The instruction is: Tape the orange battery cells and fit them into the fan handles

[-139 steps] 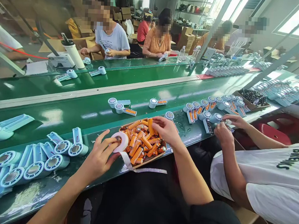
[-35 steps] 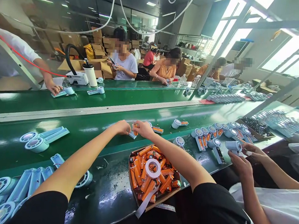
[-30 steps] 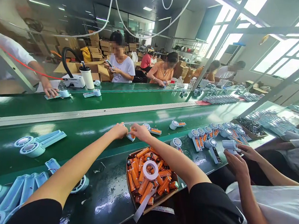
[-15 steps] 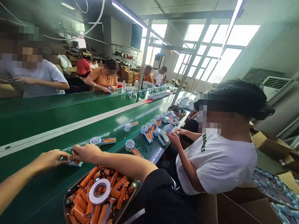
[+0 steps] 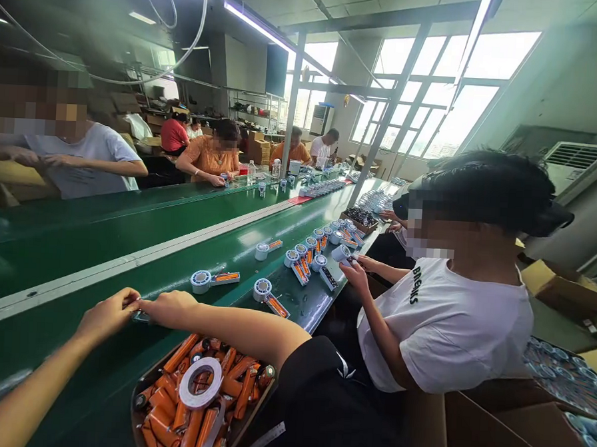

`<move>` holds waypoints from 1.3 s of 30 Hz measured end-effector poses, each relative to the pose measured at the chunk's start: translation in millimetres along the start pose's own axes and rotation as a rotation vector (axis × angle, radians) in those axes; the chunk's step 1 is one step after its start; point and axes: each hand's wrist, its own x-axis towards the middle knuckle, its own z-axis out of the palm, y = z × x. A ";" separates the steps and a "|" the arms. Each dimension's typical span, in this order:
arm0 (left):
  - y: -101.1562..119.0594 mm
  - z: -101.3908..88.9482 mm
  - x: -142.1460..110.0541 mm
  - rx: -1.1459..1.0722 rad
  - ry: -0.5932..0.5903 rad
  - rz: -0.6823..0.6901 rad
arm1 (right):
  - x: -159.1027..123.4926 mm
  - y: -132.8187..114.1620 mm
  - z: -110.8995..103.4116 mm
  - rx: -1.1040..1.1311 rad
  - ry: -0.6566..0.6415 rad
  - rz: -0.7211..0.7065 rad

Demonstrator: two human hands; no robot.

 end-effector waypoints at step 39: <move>29.9 39.9 5.4 -0.221 -0.041 0.022 | -38.3 70.7 14.8 0.311 0.196 0.239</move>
